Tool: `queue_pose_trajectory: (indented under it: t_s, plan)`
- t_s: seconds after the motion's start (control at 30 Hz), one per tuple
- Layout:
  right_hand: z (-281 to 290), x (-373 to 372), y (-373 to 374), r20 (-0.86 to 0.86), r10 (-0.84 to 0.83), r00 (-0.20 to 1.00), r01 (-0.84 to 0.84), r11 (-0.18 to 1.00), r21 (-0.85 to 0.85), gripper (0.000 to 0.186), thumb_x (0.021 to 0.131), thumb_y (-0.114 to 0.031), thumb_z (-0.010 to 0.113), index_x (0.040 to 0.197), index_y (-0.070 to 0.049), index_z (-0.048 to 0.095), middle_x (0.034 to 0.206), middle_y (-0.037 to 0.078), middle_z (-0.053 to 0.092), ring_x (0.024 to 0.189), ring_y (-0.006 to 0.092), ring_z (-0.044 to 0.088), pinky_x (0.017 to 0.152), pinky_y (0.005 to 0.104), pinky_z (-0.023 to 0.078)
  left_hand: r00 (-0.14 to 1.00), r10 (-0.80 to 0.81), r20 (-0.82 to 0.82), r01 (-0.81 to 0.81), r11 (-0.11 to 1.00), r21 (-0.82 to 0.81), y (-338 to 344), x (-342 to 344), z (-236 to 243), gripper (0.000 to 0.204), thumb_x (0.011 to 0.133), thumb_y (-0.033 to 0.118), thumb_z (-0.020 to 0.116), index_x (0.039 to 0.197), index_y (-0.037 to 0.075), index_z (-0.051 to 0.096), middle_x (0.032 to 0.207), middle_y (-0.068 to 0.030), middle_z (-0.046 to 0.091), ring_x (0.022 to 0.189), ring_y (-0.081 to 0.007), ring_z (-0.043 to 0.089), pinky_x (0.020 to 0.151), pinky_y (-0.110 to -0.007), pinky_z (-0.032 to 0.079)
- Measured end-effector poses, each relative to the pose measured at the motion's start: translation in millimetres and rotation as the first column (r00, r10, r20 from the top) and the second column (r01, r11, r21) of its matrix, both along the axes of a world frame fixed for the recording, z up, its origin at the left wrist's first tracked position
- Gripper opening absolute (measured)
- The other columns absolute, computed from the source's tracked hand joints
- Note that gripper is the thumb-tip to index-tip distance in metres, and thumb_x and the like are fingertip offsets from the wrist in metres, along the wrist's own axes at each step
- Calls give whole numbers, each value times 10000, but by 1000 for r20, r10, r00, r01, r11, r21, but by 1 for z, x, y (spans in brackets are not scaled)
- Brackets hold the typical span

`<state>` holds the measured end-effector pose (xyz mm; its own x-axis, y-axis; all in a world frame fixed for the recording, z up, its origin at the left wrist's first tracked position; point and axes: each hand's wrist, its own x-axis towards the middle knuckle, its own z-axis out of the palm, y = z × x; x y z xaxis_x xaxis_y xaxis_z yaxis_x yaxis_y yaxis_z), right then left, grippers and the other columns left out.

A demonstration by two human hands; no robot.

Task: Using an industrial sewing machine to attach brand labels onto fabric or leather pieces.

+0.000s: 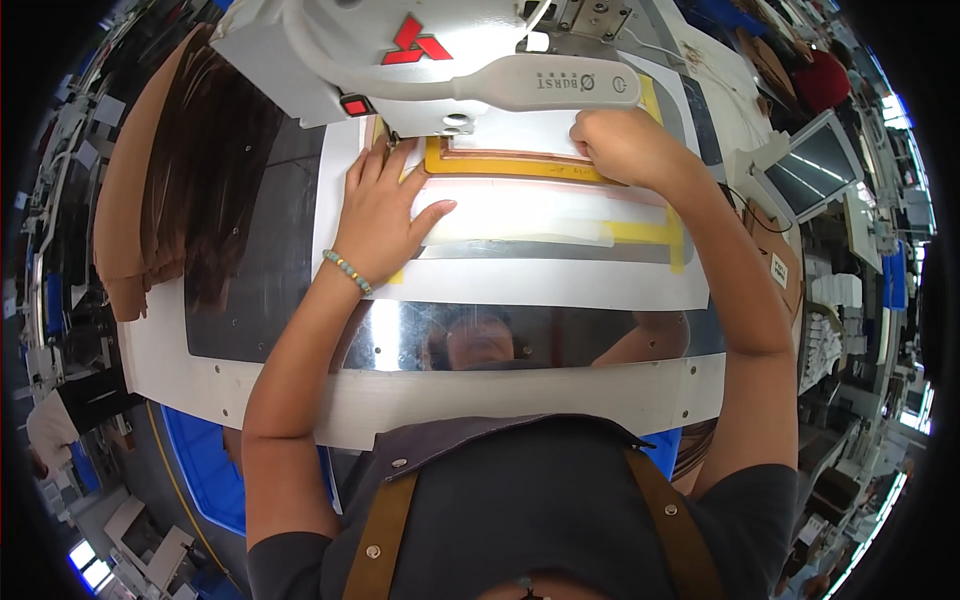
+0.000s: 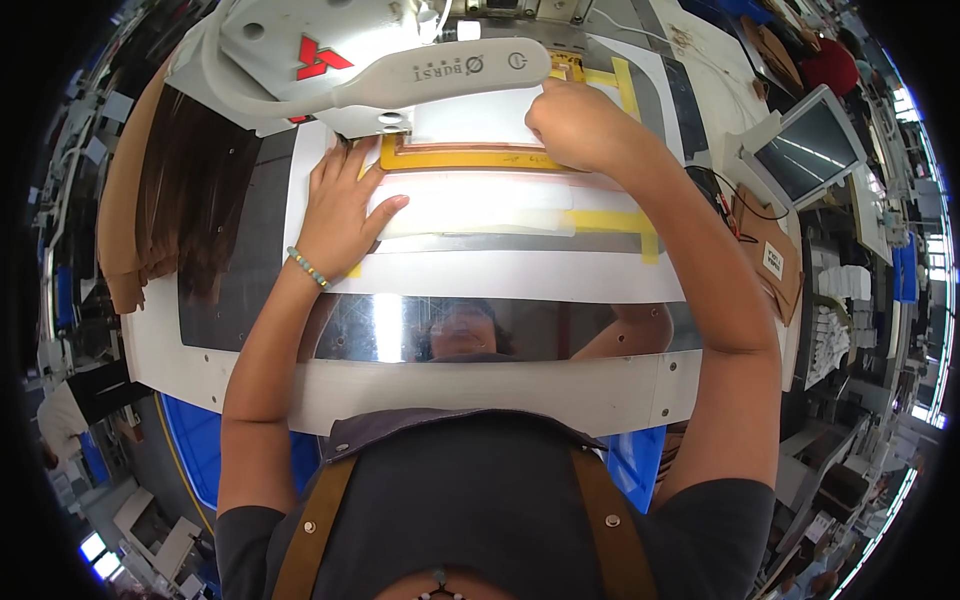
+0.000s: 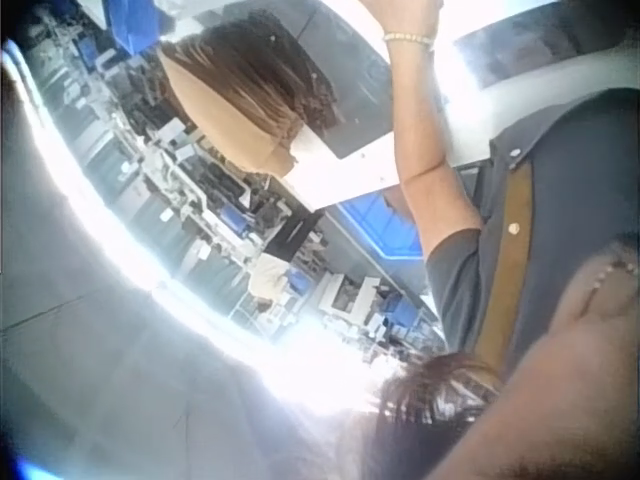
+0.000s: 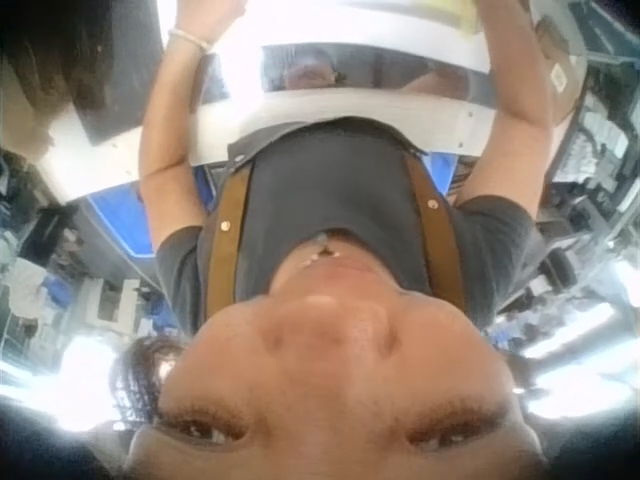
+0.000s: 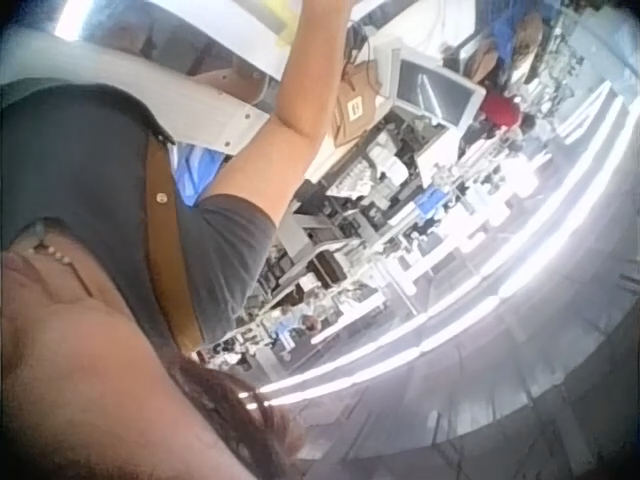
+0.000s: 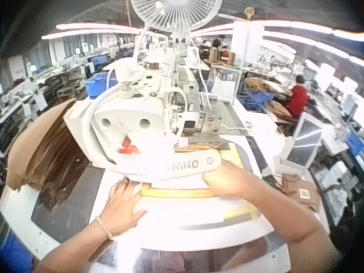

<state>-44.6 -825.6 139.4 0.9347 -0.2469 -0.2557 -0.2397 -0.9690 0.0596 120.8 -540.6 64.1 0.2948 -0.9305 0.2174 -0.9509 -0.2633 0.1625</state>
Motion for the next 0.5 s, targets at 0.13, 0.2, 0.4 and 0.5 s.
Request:
queue_pose_trajectory:
  t_s: [0.13,0.2,0.4,0.5]
  plan:
    - [13,14,30,159,15,987,-46,980,195,364,897,27,606,1172,-107,804,1236,144,714,1105,335,695,940,451,557,1000,10,-5,-10,999,-41,-1,1,-2,631,1054,552,567,1454,72,663,1618,-224,463,1573,-448,278,1289,-566,193]
    - [2,28,33,247,149,958,-224,924,310,547,930,32,559,1385,-212,740,1187,138,705,1138,355,677,1002,455,529,1000,6,-18,-7,998,-56,-3,3,0,631,1050,550,573,1447,68,666,1609,-229,473,1567,-449,290,1286,-566,201]
    - [-29,58,45,396,213,893,-359,869,342,468,1010,-37,568,1401,-235,733,1085,184,710,1048,373,656,973,450,529,1000,3,-18,-6,991,-137,5,9,0,580,1032,495,623,1301,-13,697,1594,-241,497,1515,-463,367,1264,-577,240]
    - [-16,28,49,468,75,881,-257,905,339,374,979,-58,590,1324,-71,734,1184,177,723,1056,409,696,926,471,539,996,-35,-85,19,983,-183,11,21,17,506,1031,447,635,1256,-1,703,1475,-195,621,1444,-392,498,1219,-483,367]
